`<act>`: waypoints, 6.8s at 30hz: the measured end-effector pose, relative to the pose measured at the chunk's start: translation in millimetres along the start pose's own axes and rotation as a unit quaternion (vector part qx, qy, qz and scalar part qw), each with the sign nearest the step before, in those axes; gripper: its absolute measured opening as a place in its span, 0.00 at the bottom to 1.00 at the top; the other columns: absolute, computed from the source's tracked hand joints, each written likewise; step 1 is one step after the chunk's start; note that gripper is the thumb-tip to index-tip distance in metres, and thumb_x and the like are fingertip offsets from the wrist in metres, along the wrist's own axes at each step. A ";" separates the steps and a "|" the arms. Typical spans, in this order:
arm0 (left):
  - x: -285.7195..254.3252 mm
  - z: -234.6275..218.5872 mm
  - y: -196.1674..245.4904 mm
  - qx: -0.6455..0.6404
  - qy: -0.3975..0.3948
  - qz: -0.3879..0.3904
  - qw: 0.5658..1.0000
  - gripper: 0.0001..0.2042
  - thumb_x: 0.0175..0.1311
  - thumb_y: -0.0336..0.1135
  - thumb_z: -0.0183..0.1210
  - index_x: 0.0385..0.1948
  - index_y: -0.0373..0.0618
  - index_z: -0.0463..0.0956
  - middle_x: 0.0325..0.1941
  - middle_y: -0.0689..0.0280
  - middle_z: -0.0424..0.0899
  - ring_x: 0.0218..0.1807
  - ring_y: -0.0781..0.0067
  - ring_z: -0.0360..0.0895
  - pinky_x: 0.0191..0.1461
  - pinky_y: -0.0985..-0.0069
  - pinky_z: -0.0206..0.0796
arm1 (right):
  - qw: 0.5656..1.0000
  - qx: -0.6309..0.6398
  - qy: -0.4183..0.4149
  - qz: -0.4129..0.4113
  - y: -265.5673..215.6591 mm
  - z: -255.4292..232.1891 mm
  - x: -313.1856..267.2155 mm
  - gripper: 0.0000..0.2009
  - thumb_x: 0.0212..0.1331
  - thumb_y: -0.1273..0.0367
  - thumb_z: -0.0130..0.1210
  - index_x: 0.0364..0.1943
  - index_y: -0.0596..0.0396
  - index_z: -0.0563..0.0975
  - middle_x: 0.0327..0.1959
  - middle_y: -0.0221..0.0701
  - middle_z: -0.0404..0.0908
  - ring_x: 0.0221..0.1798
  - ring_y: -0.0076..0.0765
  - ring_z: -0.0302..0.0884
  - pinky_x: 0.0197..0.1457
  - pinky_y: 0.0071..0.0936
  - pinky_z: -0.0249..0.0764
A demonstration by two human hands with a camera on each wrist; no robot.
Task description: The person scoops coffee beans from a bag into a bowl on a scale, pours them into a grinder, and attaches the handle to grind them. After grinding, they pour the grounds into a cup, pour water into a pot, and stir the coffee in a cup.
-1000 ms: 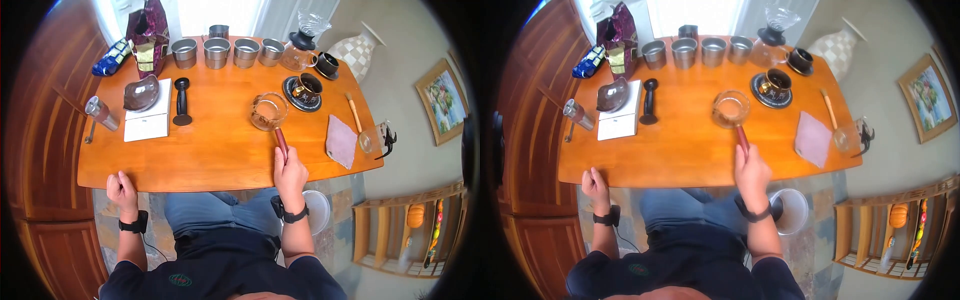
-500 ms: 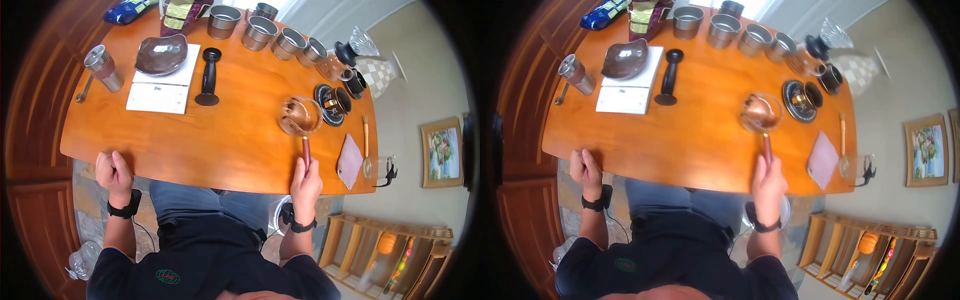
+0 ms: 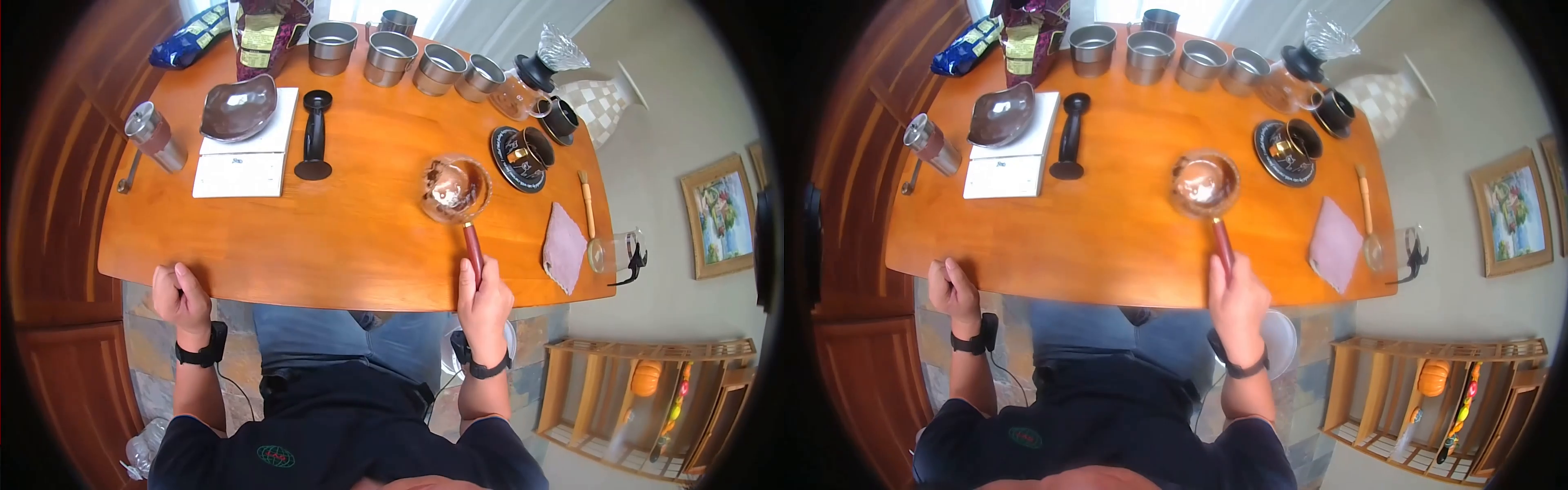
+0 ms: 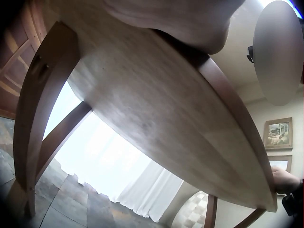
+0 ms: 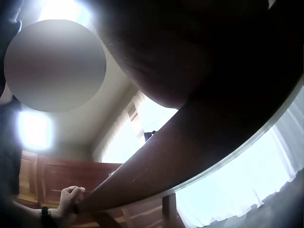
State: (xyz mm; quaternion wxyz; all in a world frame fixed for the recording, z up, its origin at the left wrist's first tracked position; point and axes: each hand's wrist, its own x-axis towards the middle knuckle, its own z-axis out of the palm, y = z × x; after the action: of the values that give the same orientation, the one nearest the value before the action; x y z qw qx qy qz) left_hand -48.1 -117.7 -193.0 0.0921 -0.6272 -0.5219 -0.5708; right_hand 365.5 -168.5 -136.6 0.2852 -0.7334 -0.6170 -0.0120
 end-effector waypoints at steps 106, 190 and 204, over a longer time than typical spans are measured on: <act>-2.2 2.4 -3.0 0.019 0.032 0.021 0.999 0.17 0.72 0.22 0.52 0.19 0.41 0.62 0.20 0.61 0.66 0.24 0.64 0.62 0.30 0.69 0.54 | 0.996 0.060 0.004 -0.061 3.0 -11.5 -7.8 0.12 0.62 0.67 0.64 0.49 0.52 0.82 0.27 0.43 0.83 0.29 0.52 0.83 0.35 0.41 0.78; -2.8 2.8 -2.7 -0.006 0.034 0.035 0.999 0.17 0.72 0.21 0.52 0.19 0.41 0.61 0.20 0.61 0.65 0.24 0.64 0.61 0.30 0.69 0.54 | 0.996 0.085 0.001 0.008 -1.0 -17.9 -17.2 0.11 0.66 0.66 0.62 0.49 0.50 0.83 0.29 0.44 0.84 0.30 0.54 0.84 0.34 0.40 0.78; -3.0 3.0 -5.1 -0.009 0.041 0.047 0.998 0.17 0.73 0.21 0.51 0.19 0.40 0.61 0.21 0.63 0.64 0.24 0.67 0.60 0.30 0.71 0.53 | 0.996 0.090 0.000 0.026 0.8 -21.8 -17.5 0.11 0.67 0.66 0.62 0.51 0.49 0.84 0.29 0.44 0.83 0.30 0.54 0.84 0.35 0.40 0.78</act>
State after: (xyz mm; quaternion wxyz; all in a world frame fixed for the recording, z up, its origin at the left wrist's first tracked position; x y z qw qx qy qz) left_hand -49.5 -115.0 -198.9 0.1342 -0.6282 -0.4820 -0.5958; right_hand 369.4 -193.7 -125.1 0.3500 -0.7205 -0.5965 0.0510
